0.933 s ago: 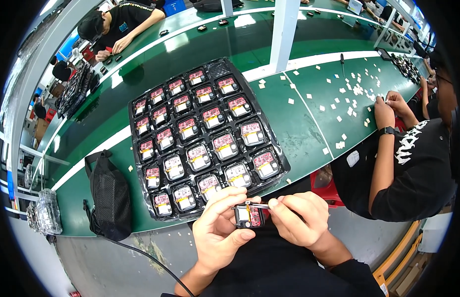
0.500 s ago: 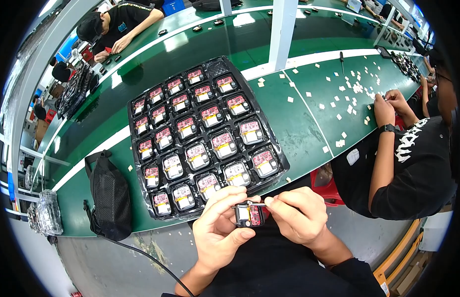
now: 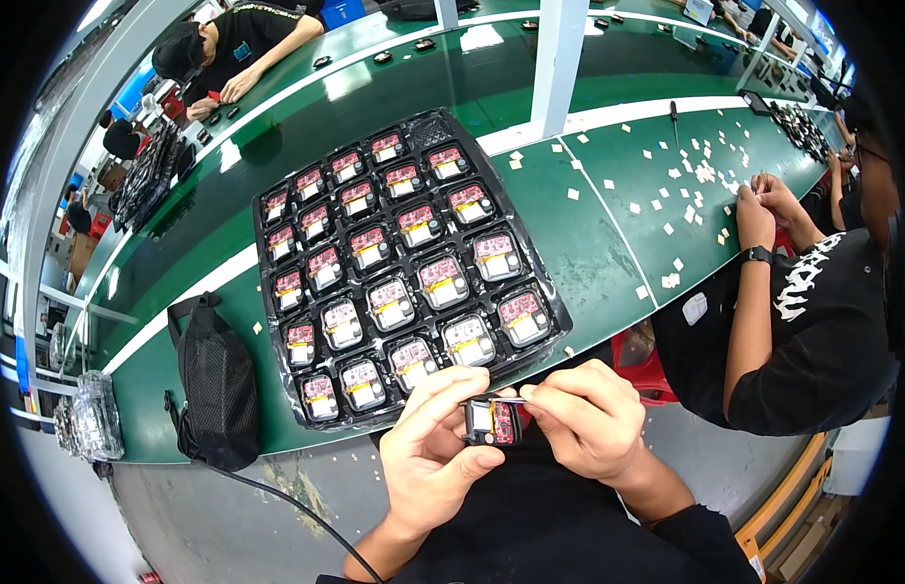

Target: Applying sealant or adhesive to small electronic circuit boards housed in plastic casings using a dispenser tool.

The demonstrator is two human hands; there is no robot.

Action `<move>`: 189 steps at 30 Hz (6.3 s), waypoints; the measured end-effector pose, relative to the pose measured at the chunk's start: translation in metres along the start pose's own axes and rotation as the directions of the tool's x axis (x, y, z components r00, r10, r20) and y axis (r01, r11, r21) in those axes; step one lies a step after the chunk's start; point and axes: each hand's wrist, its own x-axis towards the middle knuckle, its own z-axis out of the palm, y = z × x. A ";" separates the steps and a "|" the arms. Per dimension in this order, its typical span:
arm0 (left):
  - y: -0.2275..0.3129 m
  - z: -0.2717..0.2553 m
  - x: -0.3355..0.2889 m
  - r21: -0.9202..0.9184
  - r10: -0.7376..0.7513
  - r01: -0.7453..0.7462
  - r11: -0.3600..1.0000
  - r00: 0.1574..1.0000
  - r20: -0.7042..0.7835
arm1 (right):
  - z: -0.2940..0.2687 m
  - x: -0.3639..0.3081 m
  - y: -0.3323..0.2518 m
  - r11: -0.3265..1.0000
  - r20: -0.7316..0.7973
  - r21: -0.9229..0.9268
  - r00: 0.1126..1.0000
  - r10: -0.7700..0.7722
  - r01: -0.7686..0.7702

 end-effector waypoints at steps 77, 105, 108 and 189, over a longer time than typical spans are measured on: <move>0.021 -0.048 0.221 0.910 0.011 -0.388 -0.145 0.919 0.394 | 0.022 -0.011 0.104 0.927 -0.157 -0.066 0.921 0.355 -0.369; 0.157 -0.046 -0.083 0.962 0.682 -0.231 -0.148 0.680 0.268 | 0.005 0.096 0.130 0.760 0.349 0.236 0.782 0.516 -0.606; 0.163 -0.062 0.003 0.928 0.504 -0.169 0.331 0.864 -0.022 | 0.007 0.103 0.123 0.488 0.587 0.266 0.542 0.602 -0.831; 0.137 -0.188 0.152 -0.708 -0.811 0.551 0.442 0.582 -0.054 | 0.100 0.219 0.035 -0.367 0.733 0.477 0.130 0.668 -0.798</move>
